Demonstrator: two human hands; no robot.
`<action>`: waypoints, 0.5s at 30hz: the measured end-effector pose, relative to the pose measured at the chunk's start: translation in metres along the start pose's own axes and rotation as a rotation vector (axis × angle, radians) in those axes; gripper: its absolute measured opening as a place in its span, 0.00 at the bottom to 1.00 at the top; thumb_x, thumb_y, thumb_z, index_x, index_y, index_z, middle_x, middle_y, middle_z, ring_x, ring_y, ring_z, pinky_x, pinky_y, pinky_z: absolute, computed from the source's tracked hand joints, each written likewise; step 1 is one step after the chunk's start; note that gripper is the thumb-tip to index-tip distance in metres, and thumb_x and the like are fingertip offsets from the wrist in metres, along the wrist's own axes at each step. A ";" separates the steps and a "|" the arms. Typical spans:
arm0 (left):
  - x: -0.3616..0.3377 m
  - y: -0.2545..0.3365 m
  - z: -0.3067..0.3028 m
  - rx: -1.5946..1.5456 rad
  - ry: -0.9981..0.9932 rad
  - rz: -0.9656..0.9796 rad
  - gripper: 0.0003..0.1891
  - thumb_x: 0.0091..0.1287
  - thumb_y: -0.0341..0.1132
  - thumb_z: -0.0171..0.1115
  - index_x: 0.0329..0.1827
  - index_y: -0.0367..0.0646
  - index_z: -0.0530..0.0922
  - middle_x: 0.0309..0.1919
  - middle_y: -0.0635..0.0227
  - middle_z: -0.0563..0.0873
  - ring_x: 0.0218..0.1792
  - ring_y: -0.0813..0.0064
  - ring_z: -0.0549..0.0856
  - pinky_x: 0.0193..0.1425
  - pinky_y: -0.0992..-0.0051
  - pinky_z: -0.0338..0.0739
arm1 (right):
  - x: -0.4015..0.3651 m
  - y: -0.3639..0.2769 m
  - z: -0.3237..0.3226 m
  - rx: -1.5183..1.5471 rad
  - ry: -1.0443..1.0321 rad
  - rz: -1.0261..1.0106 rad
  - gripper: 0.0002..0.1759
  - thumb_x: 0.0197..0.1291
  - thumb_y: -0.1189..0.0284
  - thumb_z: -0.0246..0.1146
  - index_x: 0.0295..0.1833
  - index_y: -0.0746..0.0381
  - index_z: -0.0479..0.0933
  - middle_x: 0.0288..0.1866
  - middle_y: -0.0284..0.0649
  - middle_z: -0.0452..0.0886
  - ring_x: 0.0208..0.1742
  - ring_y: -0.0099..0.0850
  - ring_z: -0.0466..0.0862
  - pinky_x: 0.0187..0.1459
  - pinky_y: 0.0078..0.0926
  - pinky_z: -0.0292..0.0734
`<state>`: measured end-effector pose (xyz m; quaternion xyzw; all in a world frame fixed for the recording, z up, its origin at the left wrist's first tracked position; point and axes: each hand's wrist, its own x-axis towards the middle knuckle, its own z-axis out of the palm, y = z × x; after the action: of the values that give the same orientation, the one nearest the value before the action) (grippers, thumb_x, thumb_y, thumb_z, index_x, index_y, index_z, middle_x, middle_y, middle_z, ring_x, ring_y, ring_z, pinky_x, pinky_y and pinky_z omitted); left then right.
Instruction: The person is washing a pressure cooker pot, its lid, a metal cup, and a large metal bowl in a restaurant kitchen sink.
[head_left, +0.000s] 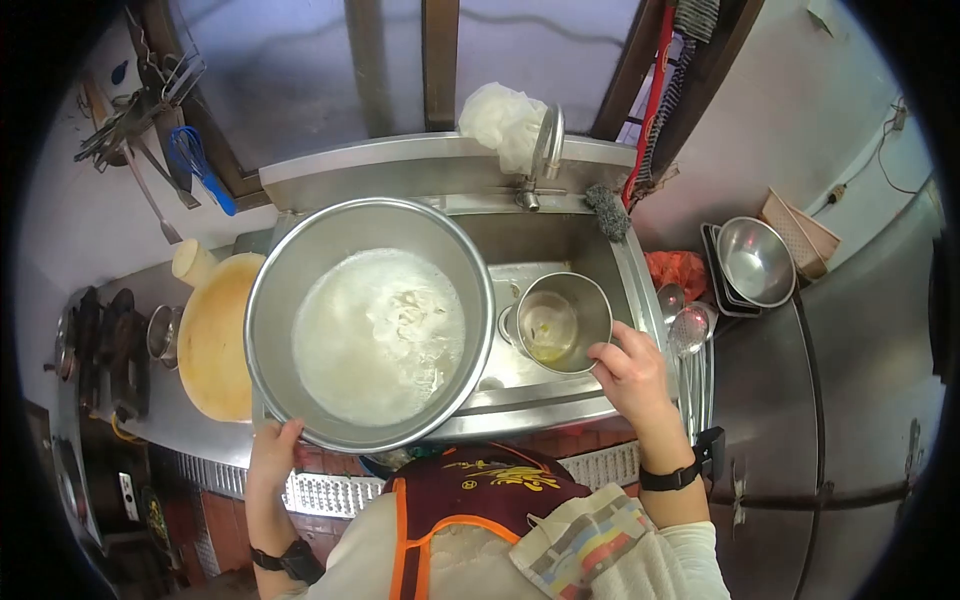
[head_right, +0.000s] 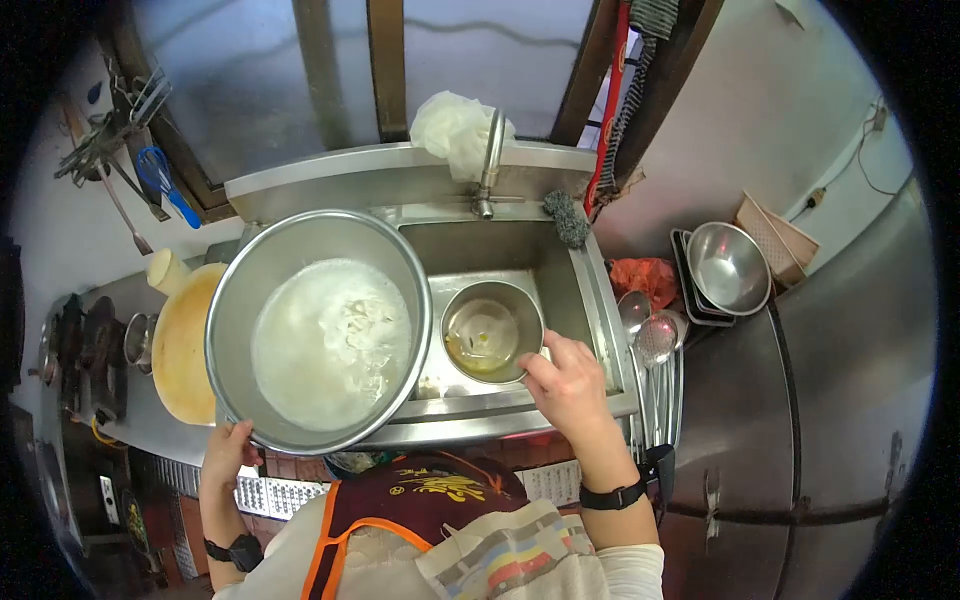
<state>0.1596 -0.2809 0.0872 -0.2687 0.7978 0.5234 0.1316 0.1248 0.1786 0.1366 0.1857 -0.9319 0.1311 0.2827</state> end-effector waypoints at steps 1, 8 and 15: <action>-0.004 0.000 0.006 -0.032 0.040 -0.007 0.16 0.62 0.43 0.55 0.30 0.35 0.73 0.16 0.66 0.76 0.15 0.74 0.78 0.18 0.77 0.73 | 0.000 0.011 0.002 0.040 -0.005 -0.002 0.13 0.33 0.75 0.69 0.30 0.55 0.78 0.43 0.46 0.77 0.38 0.40 0.78 0.39 0.34 0.75; -0.022 0.010 0.036 0.205 0.346 0.018 0.20 0.60 0.44 0.55 0.30 0.29 0.75 0.19 0.56 0.79 0.23 0.64 0.80 0.29 0.68 0.74 | 0.006 0.066 0.016 0.155 -0.115 -0.007 0.13 0.37 0.72 0.70 0.33 0.56 0.78 0.44 0.45 0.76 0.39 0.42 0.78 0.40 0.35 0.75; -0.044 0.044 0.038 0.635 0.385 -0.059 0.20 0.57 0.45 0.56 0.30 0.30 0.78 0.25 0.46 0.81 0.31 0.52 0.82 0.37 0.62 0.73 | 0.021 0.094 0.042 0.220 -0.181 -0.076 0.13 0.39 0.70 0.70 0.34 0.56 0.78 0.43 0.44 0.76 0.40 0.43 0.78 0.42 0.35 0.75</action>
<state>0.1679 -0.2204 0.1267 -0.3309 0.9225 0.1857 0.0710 0.0487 0.2423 0.1021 0.2617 -0.9259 0.2044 0.1803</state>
